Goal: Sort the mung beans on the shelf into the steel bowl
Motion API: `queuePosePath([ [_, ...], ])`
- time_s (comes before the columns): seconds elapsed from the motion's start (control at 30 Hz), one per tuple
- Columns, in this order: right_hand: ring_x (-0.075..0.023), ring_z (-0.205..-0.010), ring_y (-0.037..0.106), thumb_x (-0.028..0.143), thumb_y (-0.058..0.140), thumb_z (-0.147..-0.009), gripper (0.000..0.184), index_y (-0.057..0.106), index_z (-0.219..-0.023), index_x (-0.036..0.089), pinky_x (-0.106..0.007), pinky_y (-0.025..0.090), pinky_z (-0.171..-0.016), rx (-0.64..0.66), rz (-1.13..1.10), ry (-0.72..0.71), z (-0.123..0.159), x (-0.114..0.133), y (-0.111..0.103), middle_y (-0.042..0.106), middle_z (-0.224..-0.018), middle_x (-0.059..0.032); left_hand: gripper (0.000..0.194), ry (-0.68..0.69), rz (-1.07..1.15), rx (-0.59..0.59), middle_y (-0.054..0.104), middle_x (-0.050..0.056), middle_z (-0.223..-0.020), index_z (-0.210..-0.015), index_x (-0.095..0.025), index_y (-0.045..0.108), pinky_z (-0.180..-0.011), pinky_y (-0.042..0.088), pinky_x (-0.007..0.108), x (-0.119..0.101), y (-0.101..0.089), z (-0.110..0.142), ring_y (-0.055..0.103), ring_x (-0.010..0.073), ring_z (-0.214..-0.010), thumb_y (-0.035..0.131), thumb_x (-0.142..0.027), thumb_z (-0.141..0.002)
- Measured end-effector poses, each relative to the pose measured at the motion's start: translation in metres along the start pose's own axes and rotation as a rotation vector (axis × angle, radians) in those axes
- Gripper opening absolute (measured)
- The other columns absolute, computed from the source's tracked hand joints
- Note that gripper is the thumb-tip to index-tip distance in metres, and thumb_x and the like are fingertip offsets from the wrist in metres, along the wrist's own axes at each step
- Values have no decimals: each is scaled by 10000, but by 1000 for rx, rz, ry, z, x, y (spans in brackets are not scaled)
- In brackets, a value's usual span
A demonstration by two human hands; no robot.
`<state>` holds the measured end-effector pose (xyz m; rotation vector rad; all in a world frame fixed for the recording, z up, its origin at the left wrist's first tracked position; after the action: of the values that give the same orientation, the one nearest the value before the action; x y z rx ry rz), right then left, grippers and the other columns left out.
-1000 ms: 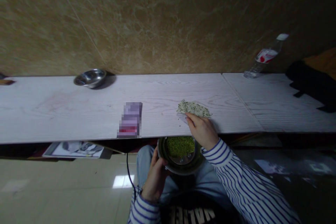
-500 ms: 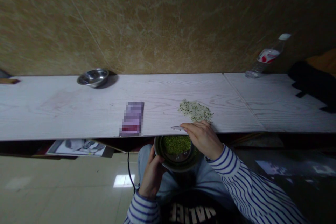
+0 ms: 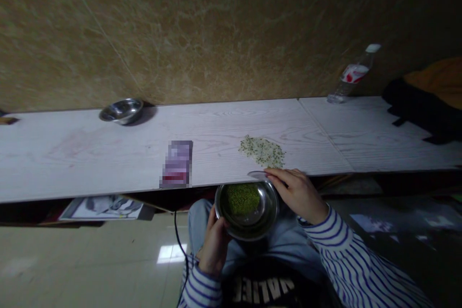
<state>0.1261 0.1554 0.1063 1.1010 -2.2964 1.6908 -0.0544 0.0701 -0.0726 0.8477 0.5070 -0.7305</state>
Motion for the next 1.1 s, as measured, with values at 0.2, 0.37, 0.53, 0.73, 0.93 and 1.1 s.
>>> queuePosePath([
  [0.2,-189,-875,670,231,505,-895,226,658,-1060,209,-335,505,-814,-65,3,64,14,-16,-18,726,-992,-34,616,-28,-16,2,613,-26,-831,-1205,-273,502,-571,394,236,14,7,2,499,130,-666,538,-101,-615],
  [0.37,-190,-903,669,253,501,-894,241,659,-1070,211,-324,514,-841,-122,8,127,26,-37,-31,720,-1017,-39,655,-46,-42,19,618,-7,-951,-1258,-305,481,-594,422,247,20,13,4,528,157,-755,528,-115,-634],
  [0.53,-197,-902,674,271,506,-886,243,668,-1047,191,-322,525,-846,-158,30,181,30,-60,-44,721,-1010,-53,627,-42,-84,43,604,32,-1121,-1274,-317,493,-620,446,263,15,20,2,532,230,-946,540,-156,-669],
  [0.73,-214,-880,680,296,513,-877,258,668,-1052,188,-343,539,-818,-181,78,233,29,-81,-55,723,-997,-60,687,-79,-85,63,548,38,-1276,-1326,-322,450,-668,455,267,21,30,2,518,254,-1045,565,-156,-669],
  [0.93,-202,-893,672,290,509,-882,233,675,-1027,214,-348,525,-839,-142,75,176,24,-88,-54,727,-981,-42,697,-109,-72,58,554,40,-1255,-1352,-303,422,-700,460,278,26,35,5,513,243,-1053,568,-169,-683],
  [1.1,-200,-916,667,287,493,-888,239,668,-1033,214,-349,525,-850,-167,57,164,24,-95,-59,722,-997,-47,679,-88,-34,101,563,47,-1275,-1349,-307,437,-781,458,305,26,38,0,503,261,-1129,575,-176,-697],
])
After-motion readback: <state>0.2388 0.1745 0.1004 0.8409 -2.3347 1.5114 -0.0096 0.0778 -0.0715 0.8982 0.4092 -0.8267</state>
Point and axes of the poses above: each hand's wrist, its own z-axis away from the middle knuckle, its own y-axis out of the palm, x = y × z, the point moved 10 cm from there along -z, towards the middle knuckle
